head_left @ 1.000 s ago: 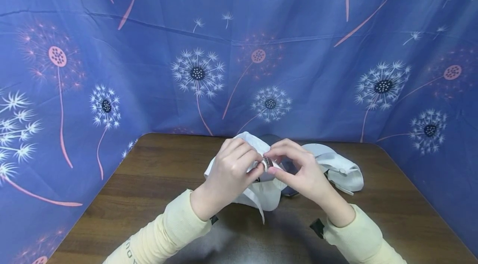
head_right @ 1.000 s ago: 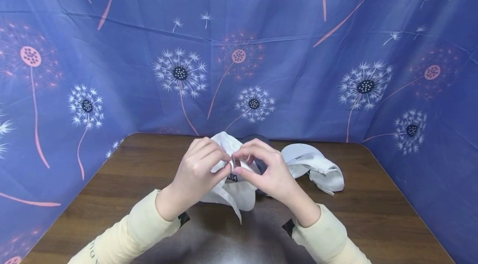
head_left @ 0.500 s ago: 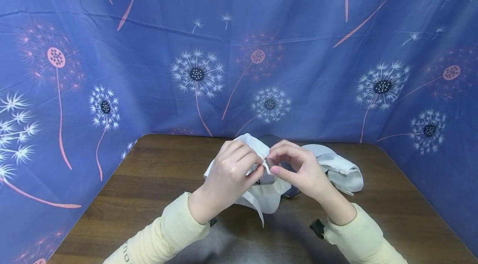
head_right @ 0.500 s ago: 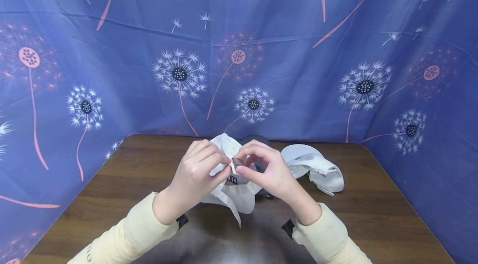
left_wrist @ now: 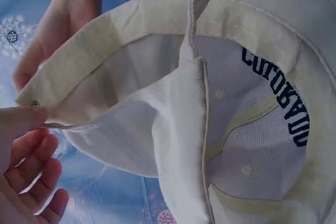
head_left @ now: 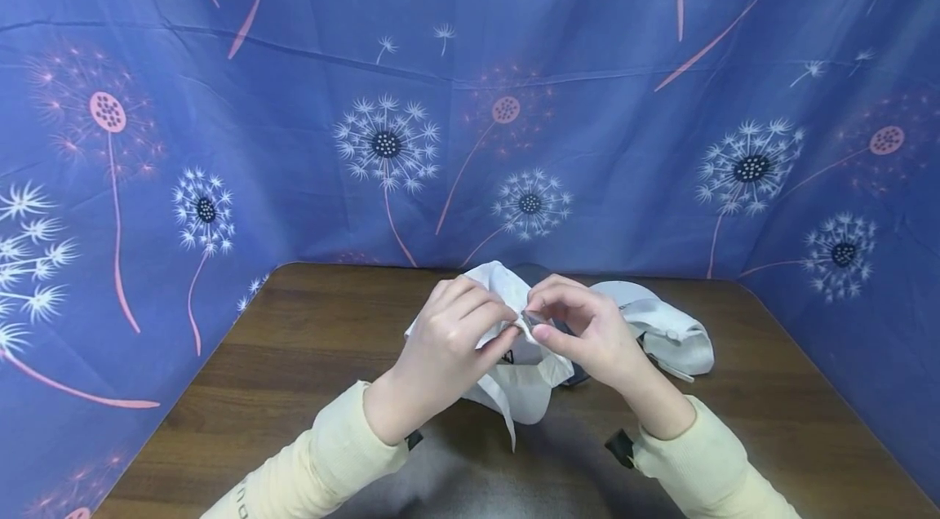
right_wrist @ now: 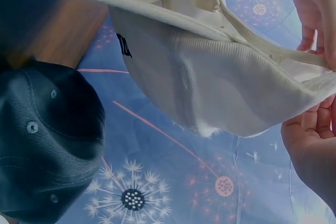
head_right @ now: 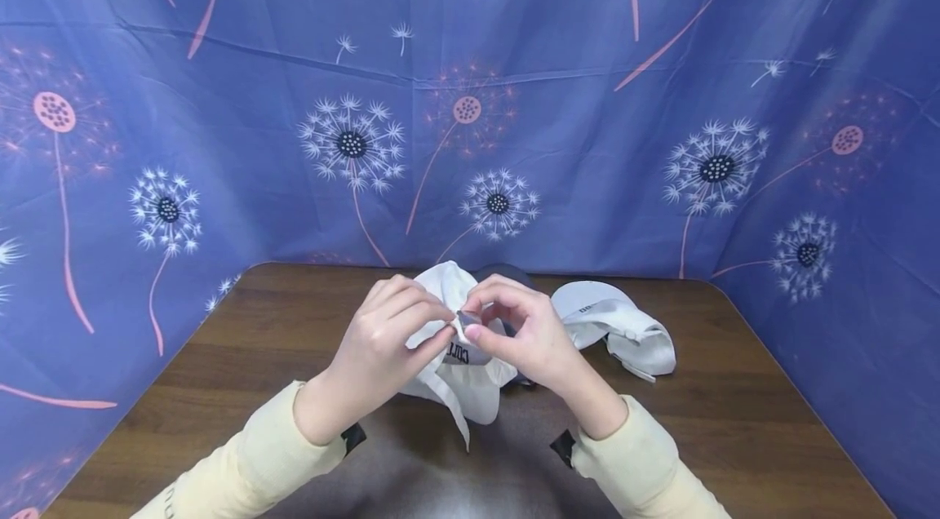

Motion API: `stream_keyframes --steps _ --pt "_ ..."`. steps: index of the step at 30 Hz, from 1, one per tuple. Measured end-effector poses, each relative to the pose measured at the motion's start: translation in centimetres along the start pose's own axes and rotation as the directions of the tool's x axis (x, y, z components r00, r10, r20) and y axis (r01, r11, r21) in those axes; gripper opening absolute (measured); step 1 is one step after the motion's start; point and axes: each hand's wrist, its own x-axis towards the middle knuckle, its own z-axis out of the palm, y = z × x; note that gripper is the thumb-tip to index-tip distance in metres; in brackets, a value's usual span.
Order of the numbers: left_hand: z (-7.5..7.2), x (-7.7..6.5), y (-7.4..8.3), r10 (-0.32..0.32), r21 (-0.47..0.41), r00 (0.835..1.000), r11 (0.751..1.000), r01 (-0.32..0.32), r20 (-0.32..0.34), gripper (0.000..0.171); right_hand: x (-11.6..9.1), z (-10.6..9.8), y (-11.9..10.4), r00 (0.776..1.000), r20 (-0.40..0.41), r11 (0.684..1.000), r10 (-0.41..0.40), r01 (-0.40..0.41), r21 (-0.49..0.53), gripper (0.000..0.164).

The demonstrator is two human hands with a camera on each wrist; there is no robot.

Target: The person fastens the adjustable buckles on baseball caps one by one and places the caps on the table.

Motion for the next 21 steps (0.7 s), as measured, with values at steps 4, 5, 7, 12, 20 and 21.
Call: stream_keyframes --steps 4,5,7,12,20,21 --pt "-0.6 -0.8 0.3 -0.051 -0.03 0.998 0.998 0.052 0.028 0.014 0.0 -0.1 0.3 1.0 -0.022 1.0 0.009 -0.009 0.008 0.019" --pt "-0.8 -1.1 0.4 -0.061 -0.037 0.998 0.997 0.062 0.033 0.016 0.1 -0.1 0.4 1.0 -0.029 1.0 0.011 -0.011 0.007 0.019" --pt "-0.9 -1.7 0.6 -0.085 -0.051 0.995 0.995 0.088 0.046 0.016 0.1 -0.2 0.5 0.999 -0.045 1.0 0.02 -0.019 0.008 0.019" --pt "-0.9 -3.5 0.8 -0.159 -0.073 0.983 0.983 0.166 0.086 0.018 0.1 -0.3 0.8 0.995 -0.079 0.998 0.058 -0.059 0.0 0.018" --pt "-0.4 -6.4 1.0 -0.31 -0.135 0.93 0.931 0.34 0.199 0.018 0.0 -0.5 1.1 0.988 -0.112 0.995 0.102 -0.103 -0.004 0.018" --pt "-0.2 -6.8 1.1 -0.333 -0.142 0.916 0.918 0.369 0.224 0.017 0.0 -0.5 1.1 0.988 -0.113 0.994 0.105 -0.106 -0.006 0.018"
